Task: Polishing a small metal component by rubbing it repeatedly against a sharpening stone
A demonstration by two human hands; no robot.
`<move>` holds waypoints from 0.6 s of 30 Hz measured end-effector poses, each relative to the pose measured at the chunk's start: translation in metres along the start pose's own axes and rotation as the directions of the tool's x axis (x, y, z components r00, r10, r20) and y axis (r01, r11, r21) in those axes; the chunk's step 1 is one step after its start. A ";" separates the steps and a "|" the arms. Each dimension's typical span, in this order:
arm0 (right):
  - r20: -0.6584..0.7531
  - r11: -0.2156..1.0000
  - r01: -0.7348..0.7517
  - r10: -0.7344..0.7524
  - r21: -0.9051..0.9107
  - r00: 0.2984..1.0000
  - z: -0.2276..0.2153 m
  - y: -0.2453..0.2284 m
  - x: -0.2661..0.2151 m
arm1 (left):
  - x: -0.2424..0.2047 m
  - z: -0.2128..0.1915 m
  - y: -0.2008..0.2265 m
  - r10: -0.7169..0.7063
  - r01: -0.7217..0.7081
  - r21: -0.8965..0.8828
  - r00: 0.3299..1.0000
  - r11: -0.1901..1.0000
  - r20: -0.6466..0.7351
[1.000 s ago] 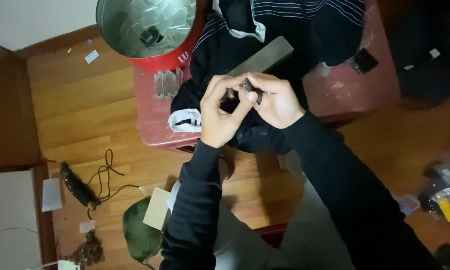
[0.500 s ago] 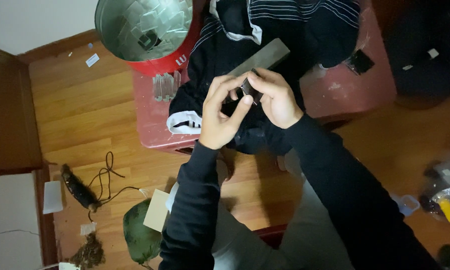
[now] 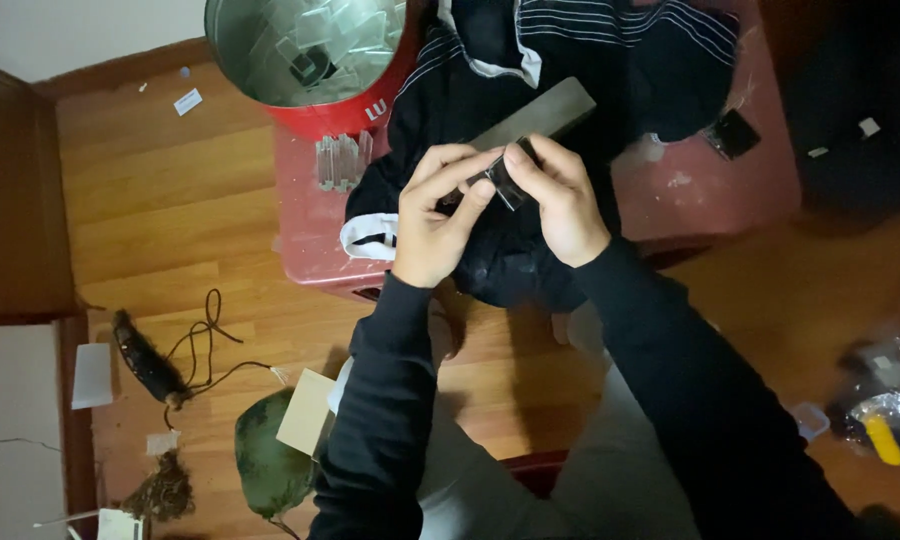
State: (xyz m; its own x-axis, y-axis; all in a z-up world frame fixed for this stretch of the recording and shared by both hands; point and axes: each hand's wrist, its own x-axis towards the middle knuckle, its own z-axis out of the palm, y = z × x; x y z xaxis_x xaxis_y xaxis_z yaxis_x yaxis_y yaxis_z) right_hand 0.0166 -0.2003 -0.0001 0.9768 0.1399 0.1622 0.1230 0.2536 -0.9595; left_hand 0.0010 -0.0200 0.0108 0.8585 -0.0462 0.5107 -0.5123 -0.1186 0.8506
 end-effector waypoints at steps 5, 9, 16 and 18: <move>0.013 0.995 0.060 -0.059 -0.079 0.998 0.000 -0.002 0.000 | 0.003 -0.003 0.009 0.014 -0.014 -0.011 1.000 1.000 -0.005; 0.056 0.973 0.146 -0.139 -0.180 0.989 -0.004 0.000 -0.001 | 0.003 -0.008 0.009 0.021 -0.021 -0.008 1.000 1.000 -0.004; 0.096 0.954 0.185 -0.167 -0.234 0.981 0.009 -0.022 -0.006 | 0.002 -0.014 0.006 -0.002 0.000 -0.041 0.999 0.999 -0.036; 0.080 0.941 0.191 -0.175 -0.281 0.981 0.019 -0.042 -0.009 | 0.002 -0.017 0.006 -0.005 0.006 0.022 1.000 1.000 -0.017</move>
State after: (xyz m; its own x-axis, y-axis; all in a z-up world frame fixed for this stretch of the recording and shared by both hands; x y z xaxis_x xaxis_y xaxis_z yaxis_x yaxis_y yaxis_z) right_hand -0.0011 -0.1940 0.0433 0.9229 0.1698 0.3455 0.3512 -0.0034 -0.9363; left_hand -0.0010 -0.0043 0.0188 0.8607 -0.0287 0.5083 -0.5070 -0.1405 0.8504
